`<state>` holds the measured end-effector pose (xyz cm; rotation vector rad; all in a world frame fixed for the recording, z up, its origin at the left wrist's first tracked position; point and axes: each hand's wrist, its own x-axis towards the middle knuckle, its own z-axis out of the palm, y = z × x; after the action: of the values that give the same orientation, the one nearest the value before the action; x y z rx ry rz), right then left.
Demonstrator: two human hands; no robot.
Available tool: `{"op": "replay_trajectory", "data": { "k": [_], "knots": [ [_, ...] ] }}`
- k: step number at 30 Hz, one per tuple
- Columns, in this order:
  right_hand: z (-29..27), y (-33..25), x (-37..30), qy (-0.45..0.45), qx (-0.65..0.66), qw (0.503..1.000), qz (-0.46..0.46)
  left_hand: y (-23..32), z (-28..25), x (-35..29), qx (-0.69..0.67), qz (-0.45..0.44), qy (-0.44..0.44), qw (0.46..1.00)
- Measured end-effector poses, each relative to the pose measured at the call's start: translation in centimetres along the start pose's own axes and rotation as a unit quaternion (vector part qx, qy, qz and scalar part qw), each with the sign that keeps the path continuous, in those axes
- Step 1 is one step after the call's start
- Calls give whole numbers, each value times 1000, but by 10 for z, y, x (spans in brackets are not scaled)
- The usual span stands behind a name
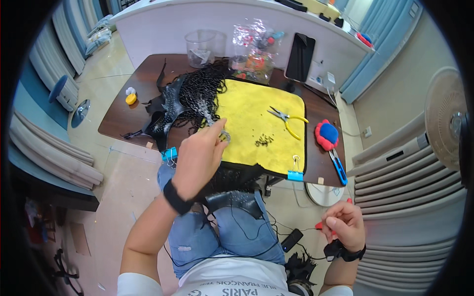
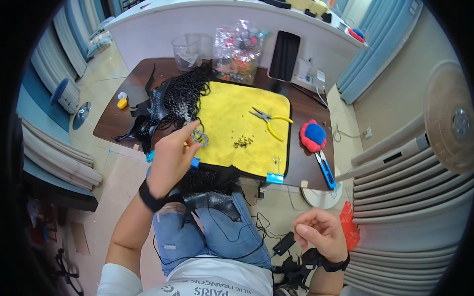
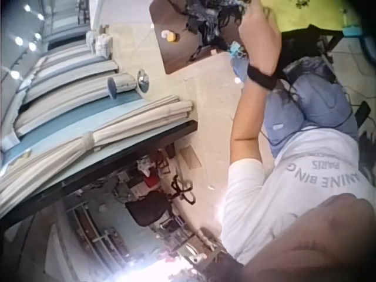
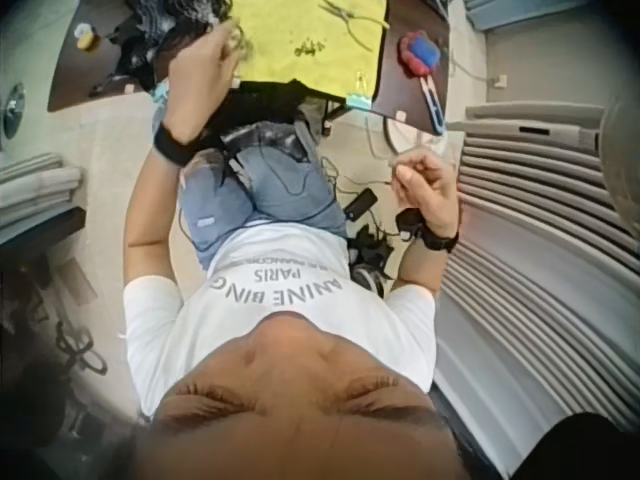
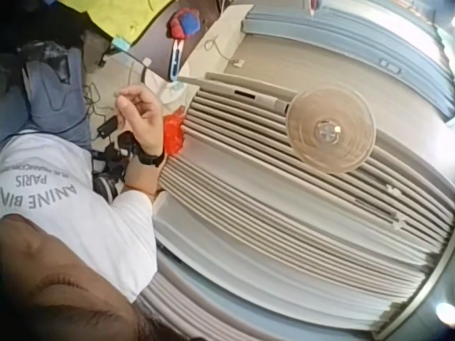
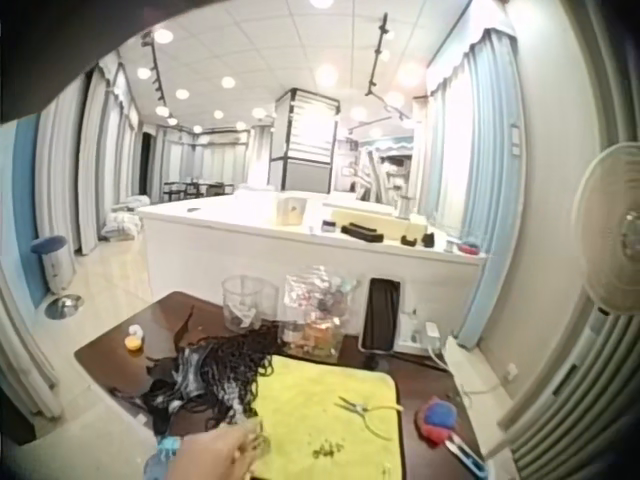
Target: Hand-stitching and assembling black mesh components of a shoe upper using a needle and thread.
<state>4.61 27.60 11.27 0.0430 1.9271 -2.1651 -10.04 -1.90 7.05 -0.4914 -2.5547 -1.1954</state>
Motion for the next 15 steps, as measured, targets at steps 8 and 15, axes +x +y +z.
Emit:
{"op": "replay_trajectory", "data": {
  "k": [8, 15],
  "knots": [
    [58, 27, 16, 18, -143, 957, -251, 87, 10, -79, -394, -97, -198, 892],
    [68, 51, 29, 41, -14, 973, -225, 72, 19, -89, -546, -262, -277, 747]
  ]
}}
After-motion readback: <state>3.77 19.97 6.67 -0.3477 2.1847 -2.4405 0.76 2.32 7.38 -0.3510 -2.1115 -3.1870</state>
